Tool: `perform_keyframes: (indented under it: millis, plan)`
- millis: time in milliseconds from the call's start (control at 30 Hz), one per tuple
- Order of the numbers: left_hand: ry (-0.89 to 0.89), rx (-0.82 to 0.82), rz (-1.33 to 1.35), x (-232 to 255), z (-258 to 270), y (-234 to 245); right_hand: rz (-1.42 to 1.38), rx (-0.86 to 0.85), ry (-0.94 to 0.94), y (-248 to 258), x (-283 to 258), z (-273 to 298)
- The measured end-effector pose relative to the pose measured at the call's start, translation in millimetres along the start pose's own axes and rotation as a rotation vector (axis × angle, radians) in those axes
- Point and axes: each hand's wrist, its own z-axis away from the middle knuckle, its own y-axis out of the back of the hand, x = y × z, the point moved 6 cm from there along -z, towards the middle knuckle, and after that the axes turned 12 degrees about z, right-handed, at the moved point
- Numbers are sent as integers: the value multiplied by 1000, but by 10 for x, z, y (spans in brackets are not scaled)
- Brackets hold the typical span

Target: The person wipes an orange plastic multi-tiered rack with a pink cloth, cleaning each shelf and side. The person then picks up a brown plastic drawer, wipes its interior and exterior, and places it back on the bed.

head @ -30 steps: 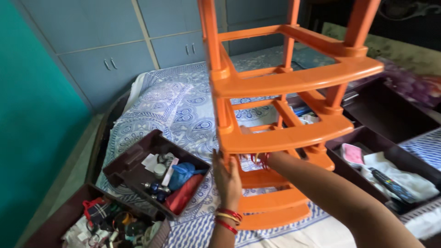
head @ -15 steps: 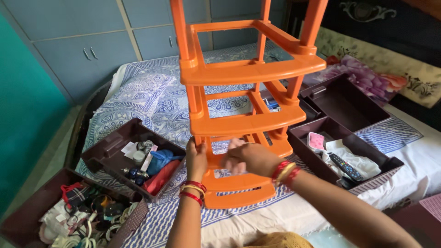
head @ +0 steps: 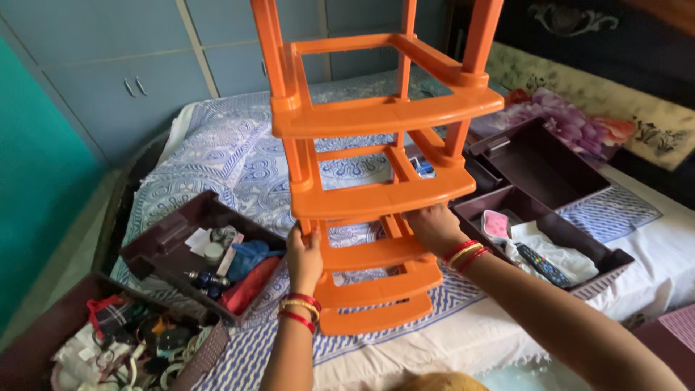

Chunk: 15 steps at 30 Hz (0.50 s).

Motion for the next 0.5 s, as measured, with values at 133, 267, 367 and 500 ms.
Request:
perform_keyframes:
  millis: [133,267,367,500]
  plan:
    - [53,-16,-36,-25,74,-48,94,-262,-69,-835,-89,-260]
    - [36,-38,-26,65,148,-73,-230,-509,-158,-1801,4,-838]
    - [54,-51,-29,143,156,-29,-347,-526,-269,-2385,-98,-1144]
    - [75,-32,-41,244,231,35,372,194,-312,-2169,-116,-1651]
